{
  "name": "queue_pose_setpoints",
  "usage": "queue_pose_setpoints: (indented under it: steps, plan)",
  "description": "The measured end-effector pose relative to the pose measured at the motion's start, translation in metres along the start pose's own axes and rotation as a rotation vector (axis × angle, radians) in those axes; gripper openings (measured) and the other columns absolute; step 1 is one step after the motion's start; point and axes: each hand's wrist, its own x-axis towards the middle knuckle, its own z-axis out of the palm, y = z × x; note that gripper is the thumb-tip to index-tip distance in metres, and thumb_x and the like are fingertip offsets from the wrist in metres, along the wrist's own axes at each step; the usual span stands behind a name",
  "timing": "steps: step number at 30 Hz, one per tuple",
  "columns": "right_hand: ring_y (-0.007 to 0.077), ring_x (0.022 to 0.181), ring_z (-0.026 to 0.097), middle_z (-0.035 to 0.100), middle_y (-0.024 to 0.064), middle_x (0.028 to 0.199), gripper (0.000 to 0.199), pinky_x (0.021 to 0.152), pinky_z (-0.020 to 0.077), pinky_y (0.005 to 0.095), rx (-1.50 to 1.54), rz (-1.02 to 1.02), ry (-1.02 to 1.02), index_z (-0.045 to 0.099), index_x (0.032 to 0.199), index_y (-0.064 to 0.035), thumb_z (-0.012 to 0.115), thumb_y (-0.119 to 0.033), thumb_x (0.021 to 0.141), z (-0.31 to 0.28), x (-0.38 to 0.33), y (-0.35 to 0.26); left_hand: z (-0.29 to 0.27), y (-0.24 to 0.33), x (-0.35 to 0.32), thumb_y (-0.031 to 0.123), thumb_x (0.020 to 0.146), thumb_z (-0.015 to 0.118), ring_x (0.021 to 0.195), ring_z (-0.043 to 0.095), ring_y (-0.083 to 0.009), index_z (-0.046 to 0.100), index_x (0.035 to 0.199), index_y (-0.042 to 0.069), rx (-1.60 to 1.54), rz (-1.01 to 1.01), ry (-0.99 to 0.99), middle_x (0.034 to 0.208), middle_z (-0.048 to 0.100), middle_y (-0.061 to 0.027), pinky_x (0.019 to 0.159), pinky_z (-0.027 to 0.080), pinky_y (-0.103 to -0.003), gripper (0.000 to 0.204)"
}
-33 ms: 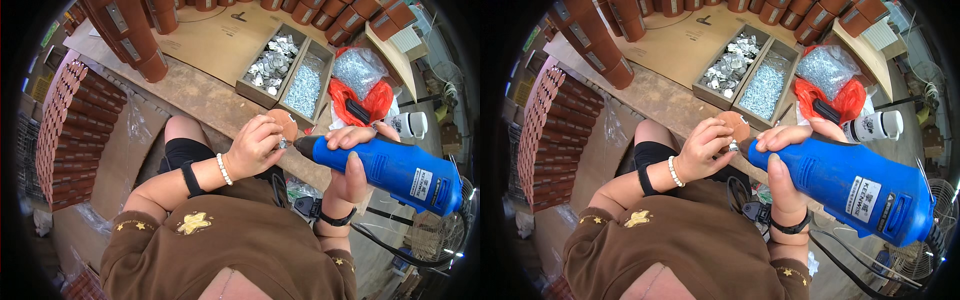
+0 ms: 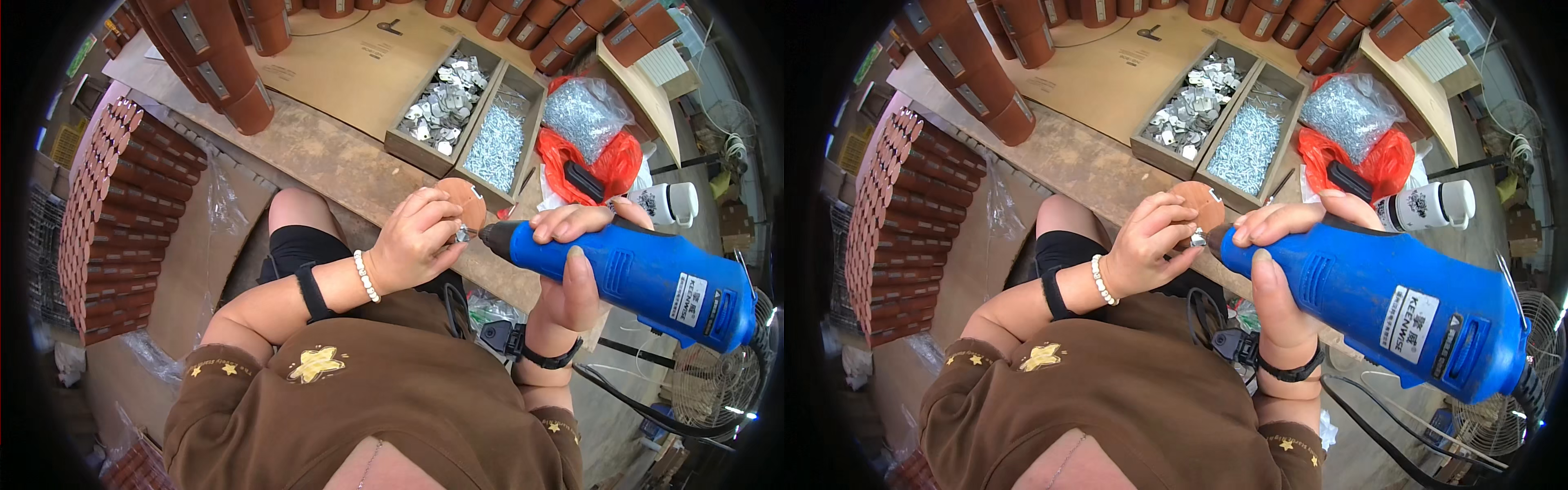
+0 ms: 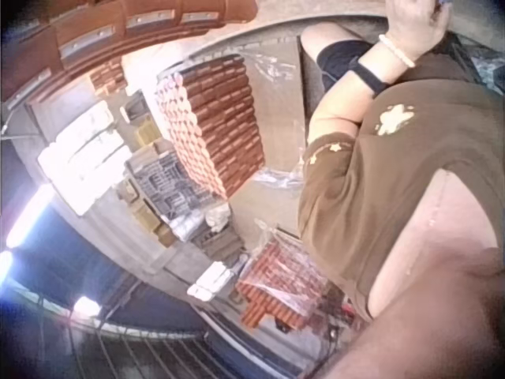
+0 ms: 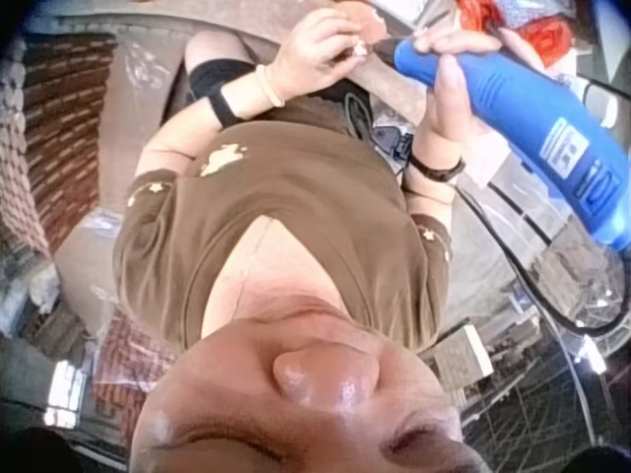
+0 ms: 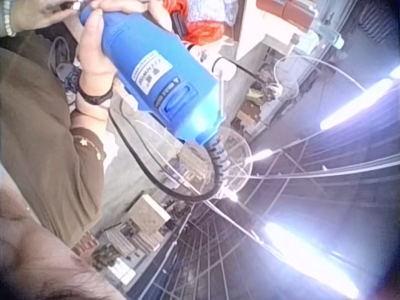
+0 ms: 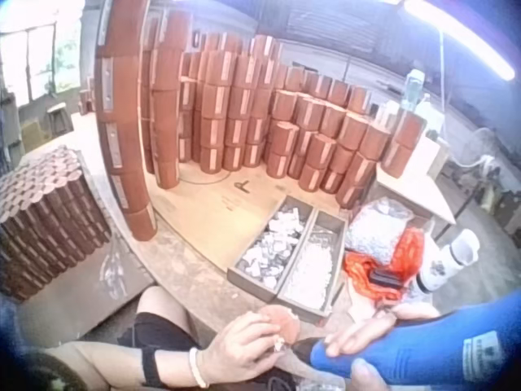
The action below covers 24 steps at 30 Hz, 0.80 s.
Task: Using an electric screwdriver and hand tools to attach metal brackets to cylindrical furniture components in a factory setting.
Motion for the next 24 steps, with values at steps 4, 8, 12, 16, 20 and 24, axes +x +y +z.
queue_pose_setpoints:
  steps: [4,8,12,16,20,24]
  plan:
    - [0.0185,0.07,0.053,0.051,0.0089,0.076,0.054,0.071,0.0459,0.0347,-0.061,0.02,-0.037,0.025,0.112,-0.0046,0.06,0.001,0.07,0.004,0.003,0.0,-0.001,0.0,0.0,0.004,0.053,0.071,0.086,0.051,-0.0314,0.055,0.077,-0.001,0.004,0.0,-0.002,0.088,0.055,-0.012,0.074,0.044,-0.037,0.029]
    - [0.0176,0.07,0.053,0.051,0.0091,0.076,0.049,0.071,0.045,0.0318,-0.087,0.061,-0.081,0.024,0.107,-0.0032,0.054,0.007,0.07,0.006,0.007,0.002,-0.001,0.001,0.0,0.005,0.054,0.071,0.087,0.051,-0.0314,0.055,0.077,0.0,0.006,-0.01,-0.003,0.088,0.055,-0.0118,0.075,0.044,-0.037,0.029]
    - [0.0176,0.069,0.053,0.051,0.0088,0.075,0.047,0.07,0.0449,0.0315,-0.07,0.064,-0.077,0.024,0.106,-0.0029,0.051,0.01,0.069,0.008,0.011,0.006,0.0,0.001,-0.001,0.005,0.054,0.071,0.087,0.051,-0.0309,0.055,0.076,0.0,0.018,-0.007,0.001,0.088,0.055,-0.0115,0.075,0.044,-0.037,0.028]
    - [0.0175,0.069,0.053,0.051,0.0084,0.074,0.048,0.07,0.0448,0.032,-0.042,0.073,-0.085,0.024,0.108,-0.0031,0.05,0.01,0.07,0.008,0.014,0.009,0.0,0.001,-0.003,0.005,0.053,0.071,0.087,0.051,-0.0304,0.055,0.076,0.0,0.018,-0.028,0.007,0.088,0.055,-0.0113,0.075,0.044,-0.036,0.029]
    - [0.0175,0.069,0.052,0.05,0.0082,0.074,0.049,0.07,0.0445,0.0327,0.013,0.14,-0.077,0.023,0.111,-0.0034,0.05,0.008,0.071,0.007,0.016,0.009,0.0,0.0,-0.003,0.005,0.052,0.071,0.088,0.051,-0.03,0.055,0.076,0.0,0.016,-0.021,0.005,0.088,0.055,-0.0111,0.075,0.045,-0.036,0.029]
    - [0.0166,0.069,0.052,0.05,0.0078,0.074,0.05,0.07,0.0442,0.0318,-0.002,0.163,-0.081,0.023,0.112,-0.0026,0.05,0.006,0.071,0.008,0.016,0.009,0.0,0.0,-0.003,0.006,0.052,0.071,0.087,0.051,-0.0301,0.055,0.076,0.0,0.015,-0.018,0.004,0.088,0.055,-0.011,0.074,0.045,-0.037,0.029]
